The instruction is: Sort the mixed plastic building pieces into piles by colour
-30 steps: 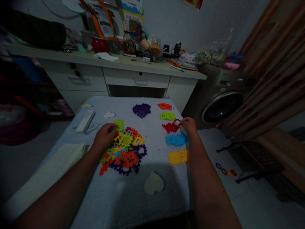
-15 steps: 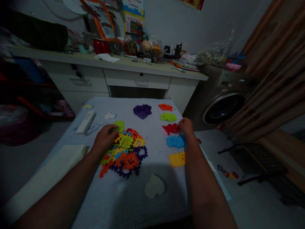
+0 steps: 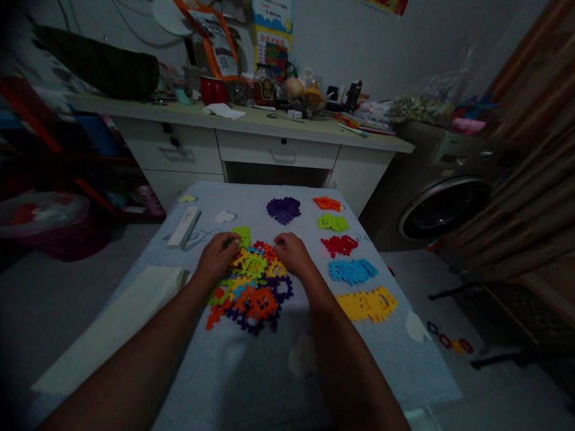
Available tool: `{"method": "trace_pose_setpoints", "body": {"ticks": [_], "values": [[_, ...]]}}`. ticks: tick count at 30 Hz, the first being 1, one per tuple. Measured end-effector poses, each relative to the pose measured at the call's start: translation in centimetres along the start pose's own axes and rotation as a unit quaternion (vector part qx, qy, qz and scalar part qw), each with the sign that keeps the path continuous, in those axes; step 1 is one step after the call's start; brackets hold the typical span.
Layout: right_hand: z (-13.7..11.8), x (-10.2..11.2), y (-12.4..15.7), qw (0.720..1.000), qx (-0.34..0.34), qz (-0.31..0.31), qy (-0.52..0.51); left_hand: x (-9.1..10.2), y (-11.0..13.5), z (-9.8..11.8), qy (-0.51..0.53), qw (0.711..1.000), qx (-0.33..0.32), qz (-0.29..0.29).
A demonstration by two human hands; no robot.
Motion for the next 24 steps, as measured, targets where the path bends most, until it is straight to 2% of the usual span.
{"method": "trace_pose_setpoints", "body": {"ticks": [3, 8, 16, 19, 24], "values": [[-0.1, -0.9, 0.2, 1.000, 0.020, -0.019, 0.014, 0.0, 0.0, 0.0, 0.000, 1.000, -0.002, -0.003], [-0.6, -1.2, 0.3, 0.998, 0.036, -0.057, 0.016, -0.1, -0.1, -0.1, -0.005, 1.000, -0.014, -0.005], [1.3, -2.1, 0.5, 0.988, -0.039, -0.077, -0.131, -0.1, 0.0, -0.1, -0.009, 1.000, -0.004, -0.012], [1.7, -1.8, 0.5, 0.978, -0.057, -0.065, -0.188, -0.1, -0.1, -0.2, -0.012, 1.000, -0.004, -0.013], [2.6, -0.6, 0.1, 0.957, -0.090, 0.002, -0.276, -0.2, -0.1, -0.6, -0.008, 1.000, -0.004, -0.011]]}}
Point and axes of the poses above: each hand's wrist, its own y-axis away from the middle knuckle, its own x-axis out of the back of the hand, z = x × y, the point moved 7 cm from there along -y, towards the middle knuckle, and after that the axes turned 11 degrees about y, right-handed, at the moved point
